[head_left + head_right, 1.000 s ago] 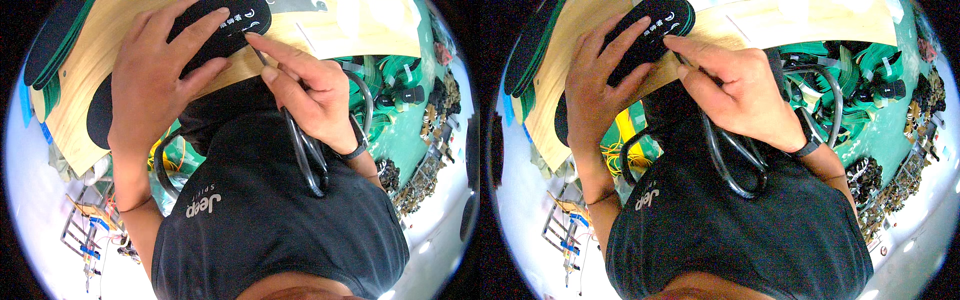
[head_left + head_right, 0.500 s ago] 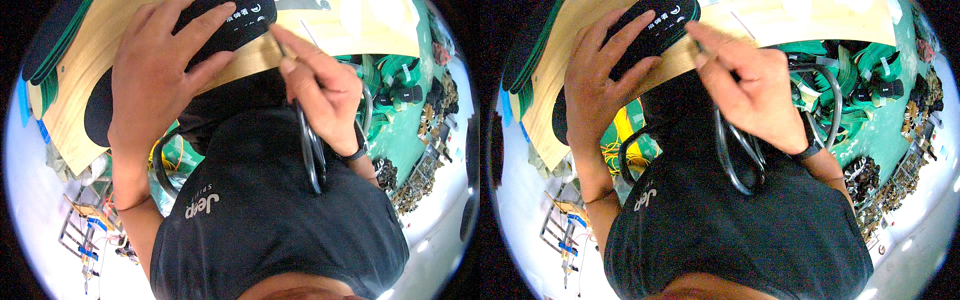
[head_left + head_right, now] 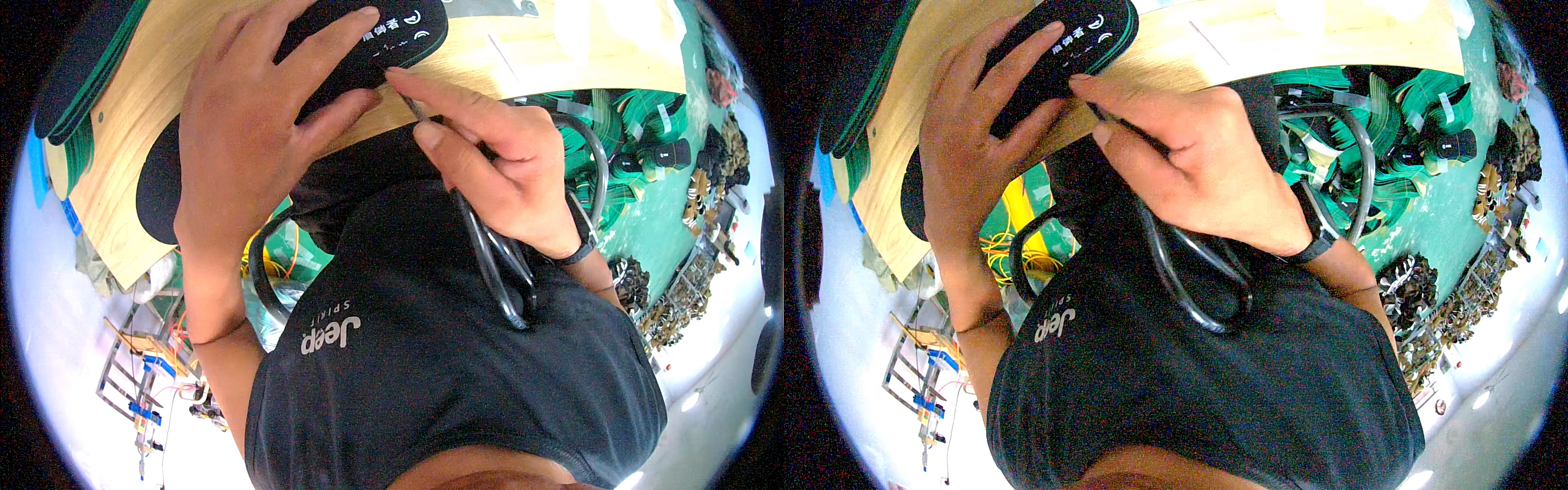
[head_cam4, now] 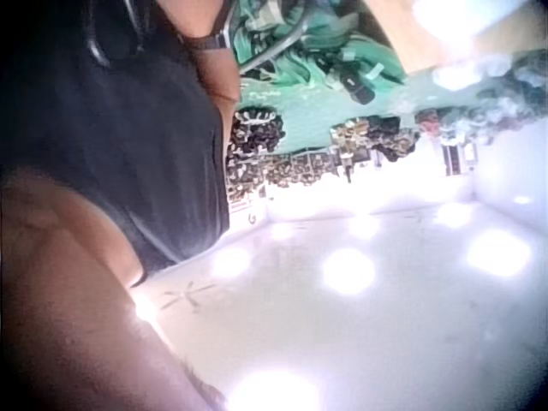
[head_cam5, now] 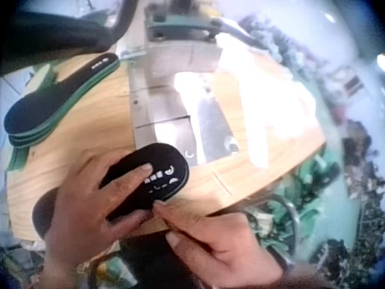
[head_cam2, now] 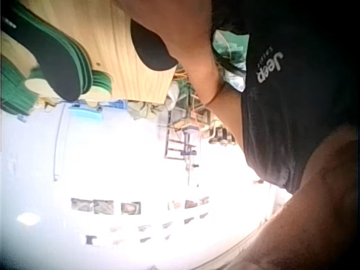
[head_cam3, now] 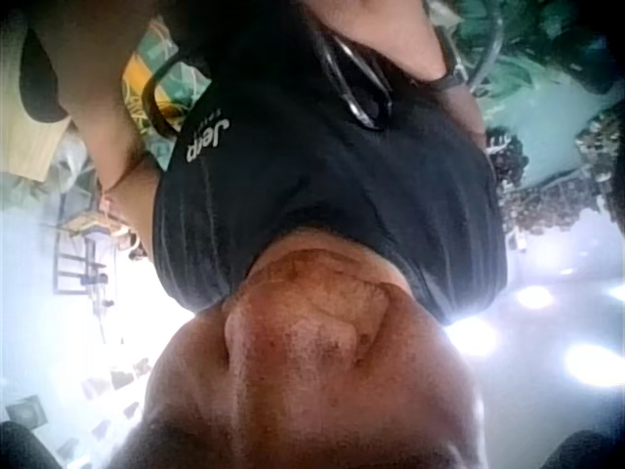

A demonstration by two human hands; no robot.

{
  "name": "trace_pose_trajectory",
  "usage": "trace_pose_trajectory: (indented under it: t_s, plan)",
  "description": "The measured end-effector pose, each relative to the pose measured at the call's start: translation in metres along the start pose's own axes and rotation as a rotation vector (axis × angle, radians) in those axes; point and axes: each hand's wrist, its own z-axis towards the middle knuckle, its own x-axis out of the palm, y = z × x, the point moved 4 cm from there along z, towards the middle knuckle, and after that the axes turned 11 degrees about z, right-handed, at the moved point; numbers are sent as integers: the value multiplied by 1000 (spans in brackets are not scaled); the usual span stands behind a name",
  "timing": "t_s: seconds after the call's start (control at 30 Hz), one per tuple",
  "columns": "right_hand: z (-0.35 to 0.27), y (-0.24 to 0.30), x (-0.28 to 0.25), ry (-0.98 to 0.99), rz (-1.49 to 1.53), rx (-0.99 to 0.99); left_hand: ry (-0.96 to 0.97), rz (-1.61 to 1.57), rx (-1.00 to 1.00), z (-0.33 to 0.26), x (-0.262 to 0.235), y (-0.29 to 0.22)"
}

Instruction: The person applies adhesive stickers to shoe insoles by hand and using shears to cut the sticker sheet. The person peels stickers from a transparent sheet, aligns them onto the heel area of green and black insoles, and uses shears to trim the sheet before applying a final larger label from a blue packet.

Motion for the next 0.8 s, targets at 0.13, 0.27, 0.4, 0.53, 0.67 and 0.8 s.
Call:
trace_pose_trajectory:
  t_s: [0.13,0.27,0.4,0.53,0.67,0.8]
  plan:
    - [-2,-4,-9,-87,-8,46,39,-5,-39,-2,-1,-1]
    - [-1,2,-5,-75,-3,25,21,-5,-24,0,-1,-1]
    - [-2,0,-4,-57,-3,27,102,22,-97,0,-1,-8]
    - [-3,0,-6,-130,-29,6,157,46,-126,0,-2,-8]
    - [-3,-1,-4,-166,-32,-8,181,56,-127,1,-3,-7]
    - [-3,-2,-4,-154,-44,-52,248,77,-154,2,-5,-8]
